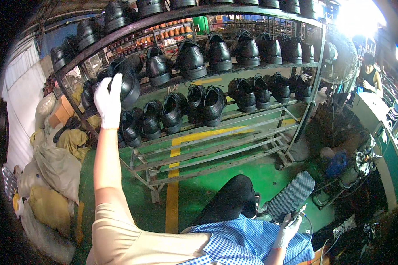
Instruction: The person sits on the floor in a workshop and uses a spray gun to apply a coating to black leather shoes. They pick up shoes from a metal rack, hold them in their left hand, and spray the surface with their right hand before placing them back on the rack.
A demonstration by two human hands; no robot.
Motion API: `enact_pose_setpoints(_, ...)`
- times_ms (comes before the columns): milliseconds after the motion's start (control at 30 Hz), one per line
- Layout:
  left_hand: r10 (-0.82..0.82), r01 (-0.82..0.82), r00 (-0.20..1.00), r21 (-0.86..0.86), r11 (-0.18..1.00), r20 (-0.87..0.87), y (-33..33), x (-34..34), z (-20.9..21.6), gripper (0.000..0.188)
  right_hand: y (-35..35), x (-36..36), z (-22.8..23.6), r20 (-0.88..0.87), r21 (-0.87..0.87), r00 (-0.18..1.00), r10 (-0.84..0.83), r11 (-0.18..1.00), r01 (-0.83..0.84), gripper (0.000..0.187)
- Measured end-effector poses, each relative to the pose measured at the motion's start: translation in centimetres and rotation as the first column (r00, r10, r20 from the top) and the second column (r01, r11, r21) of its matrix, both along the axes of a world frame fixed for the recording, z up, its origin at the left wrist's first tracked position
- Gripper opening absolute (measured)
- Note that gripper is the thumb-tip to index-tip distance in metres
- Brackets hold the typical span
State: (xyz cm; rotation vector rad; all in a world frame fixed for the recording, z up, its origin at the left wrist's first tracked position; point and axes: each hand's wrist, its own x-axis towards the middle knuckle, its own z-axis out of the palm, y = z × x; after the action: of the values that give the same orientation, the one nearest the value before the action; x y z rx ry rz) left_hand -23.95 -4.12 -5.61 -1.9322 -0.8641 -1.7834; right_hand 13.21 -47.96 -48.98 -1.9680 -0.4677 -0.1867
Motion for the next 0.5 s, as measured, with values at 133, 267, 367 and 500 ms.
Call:
enact_pose_setpoints(133,0.009,-0.01,1.0,0.09,0.996,0.016,-7.1,1.6,-5.5,0.033,-0.6,0.2,-0.9,-0.107,0.151,0.992,-0.067,0.985,0.083,0.041)
enact_pose_setpoints(267,-0.062,0.142,0.968,0.324,0.935,-0.244,-13.3,0.5,-11.7,0.032,0.7,-0.9,0.7,-0.346,0.247,0.938,0.036,0.967,0.054,0.052)
enact_pose_setpoints(367,-0.453,0.537,0.801,0.135,0.833,-0.391,-15.9,4.3,-15.6,0.033,1.4,-2.9,5.7,-0.398,0.234,0.916,0.054,0.971,0.044,0.054)
enact_pose_setpoints(500,-0.859,0.782,0.503,-0.374,0.499,-0.094,-18.3,15.3,-19.1,0.037,1.3,-3.2,6.5,-0.401,0.207,0.915,0.047,0.978,0.04,0.059)
